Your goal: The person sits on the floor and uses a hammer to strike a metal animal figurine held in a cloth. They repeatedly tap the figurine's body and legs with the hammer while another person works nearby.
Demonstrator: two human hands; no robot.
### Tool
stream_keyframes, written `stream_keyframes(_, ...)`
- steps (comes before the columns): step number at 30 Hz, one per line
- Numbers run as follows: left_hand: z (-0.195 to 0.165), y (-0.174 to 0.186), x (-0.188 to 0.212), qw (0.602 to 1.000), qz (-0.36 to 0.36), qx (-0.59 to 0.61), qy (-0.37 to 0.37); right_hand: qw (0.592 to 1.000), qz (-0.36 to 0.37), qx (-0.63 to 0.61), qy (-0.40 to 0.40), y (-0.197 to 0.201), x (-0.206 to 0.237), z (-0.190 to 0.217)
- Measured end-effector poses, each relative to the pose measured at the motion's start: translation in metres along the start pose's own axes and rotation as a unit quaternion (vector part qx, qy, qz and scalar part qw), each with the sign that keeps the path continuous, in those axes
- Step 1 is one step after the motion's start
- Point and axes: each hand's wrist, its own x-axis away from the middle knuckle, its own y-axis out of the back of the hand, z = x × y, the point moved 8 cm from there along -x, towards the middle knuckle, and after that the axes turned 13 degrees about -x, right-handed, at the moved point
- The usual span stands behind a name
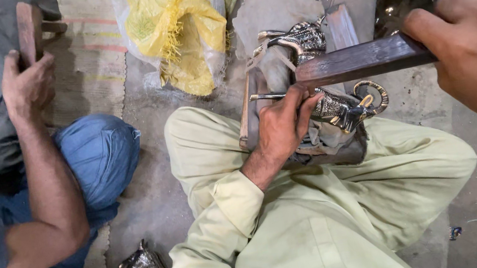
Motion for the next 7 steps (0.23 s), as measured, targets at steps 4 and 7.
stream_keyframes(4,-0.0018,-0.0009,0.0009,1.0,-0.011,0.018,-0.011,0.998,-0.027,-0.05,0.003,0.0047,0.0038,-0.0055)
stream_keyframes(7,0.0052,-0.0035,0.0024,1.0,0.007,0.013,0.01,1.0,-0.013,-0.027,-0.005,0.0024,0.0025,-0.0028)
